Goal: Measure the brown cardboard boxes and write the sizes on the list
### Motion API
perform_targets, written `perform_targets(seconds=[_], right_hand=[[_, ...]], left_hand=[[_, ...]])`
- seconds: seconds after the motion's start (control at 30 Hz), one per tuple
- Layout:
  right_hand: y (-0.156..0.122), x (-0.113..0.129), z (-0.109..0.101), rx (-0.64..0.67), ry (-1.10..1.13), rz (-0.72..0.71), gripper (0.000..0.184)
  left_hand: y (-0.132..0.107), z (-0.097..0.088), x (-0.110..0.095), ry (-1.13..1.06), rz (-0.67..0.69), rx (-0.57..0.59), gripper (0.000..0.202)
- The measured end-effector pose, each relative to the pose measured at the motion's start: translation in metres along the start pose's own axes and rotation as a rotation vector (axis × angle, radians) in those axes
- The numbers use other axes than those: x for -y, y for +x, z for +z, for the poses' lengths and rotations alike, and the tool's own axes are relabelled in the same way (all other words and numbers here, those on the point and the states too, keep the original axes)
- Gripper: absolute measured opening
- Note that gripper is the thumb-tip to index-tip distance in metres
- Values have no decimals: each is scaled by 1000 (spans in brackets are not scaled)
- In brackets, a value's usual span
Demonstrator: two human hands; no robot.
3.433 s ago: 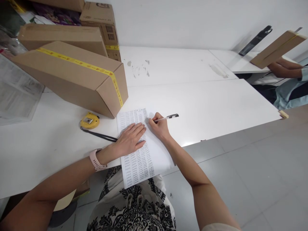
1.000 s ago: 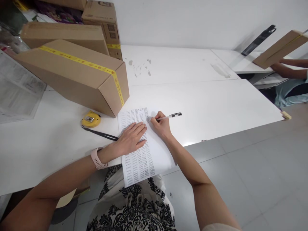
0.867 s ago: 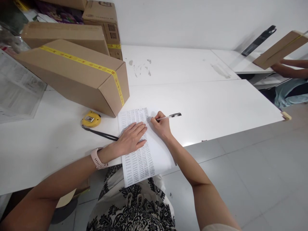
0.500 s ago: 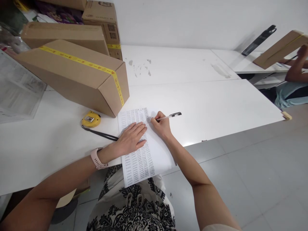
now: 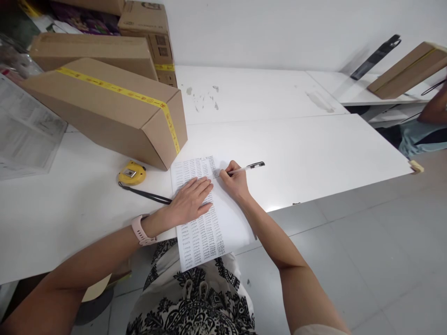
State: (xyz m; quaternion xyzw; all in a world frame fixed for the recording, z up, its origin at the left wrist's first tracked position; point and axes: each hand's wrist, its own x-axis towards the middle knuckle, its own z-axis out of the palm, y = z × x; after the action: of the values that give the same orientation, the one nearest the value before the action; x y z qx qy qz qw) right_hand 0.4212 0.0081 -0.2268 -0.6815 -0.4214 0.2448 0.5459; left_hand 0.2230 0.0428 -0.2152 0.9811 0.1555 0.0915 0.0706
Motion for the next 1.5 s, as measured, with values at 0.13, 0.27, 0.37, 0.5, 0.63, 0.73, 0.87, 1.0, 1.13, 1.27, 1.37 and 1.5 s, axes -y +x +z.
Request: perform_targets(seconds=[0.13,0.27,0.37,0.5,0.63,0.73,0.87,1.0,1.13,1.27,1.37,1.5], right_hand=[[1,-1,0,-1,-10,0,26],[1,-1,0,2,-21,-12,25],[1,-1,0,3,-18,-19,25],[0,0,0,1,-19,-19,24],[0,-2,0,-3,-12,-24,27],[1,-3,0,-28,-11,-31,29],[3,-5,-3,-79,-50,-114,21],[5,-7,-8,-45,-333,-325,15],[7,-14,-9,19,-598,-418,45],[10,-21,-7,6,-622,-382,58],[13,-25,-7,-33,-552,-345,57],[18,-29,-7,-53,-449,-292,50]], left_hand=[[0,1,0,7,4,-11,48],[0,1,1,2,7,-14,49],[0,1,1,1,8,-12,49],[0,2,1,-2,7,-13,50],[0,1,0,-3,8,-15,51],[0,1,0,0,9,-15,51],[-1,2,0,-4,8,-28,49],[-1,5,3,-28,29,-101,40],[-1,-3,8,-92,43,-342,19],[-21,-27,22,-91,-172,-590,15],[-53,-39,41,-19,-479,-696,13],[-92,-41,70,2,-793,-616,35]])
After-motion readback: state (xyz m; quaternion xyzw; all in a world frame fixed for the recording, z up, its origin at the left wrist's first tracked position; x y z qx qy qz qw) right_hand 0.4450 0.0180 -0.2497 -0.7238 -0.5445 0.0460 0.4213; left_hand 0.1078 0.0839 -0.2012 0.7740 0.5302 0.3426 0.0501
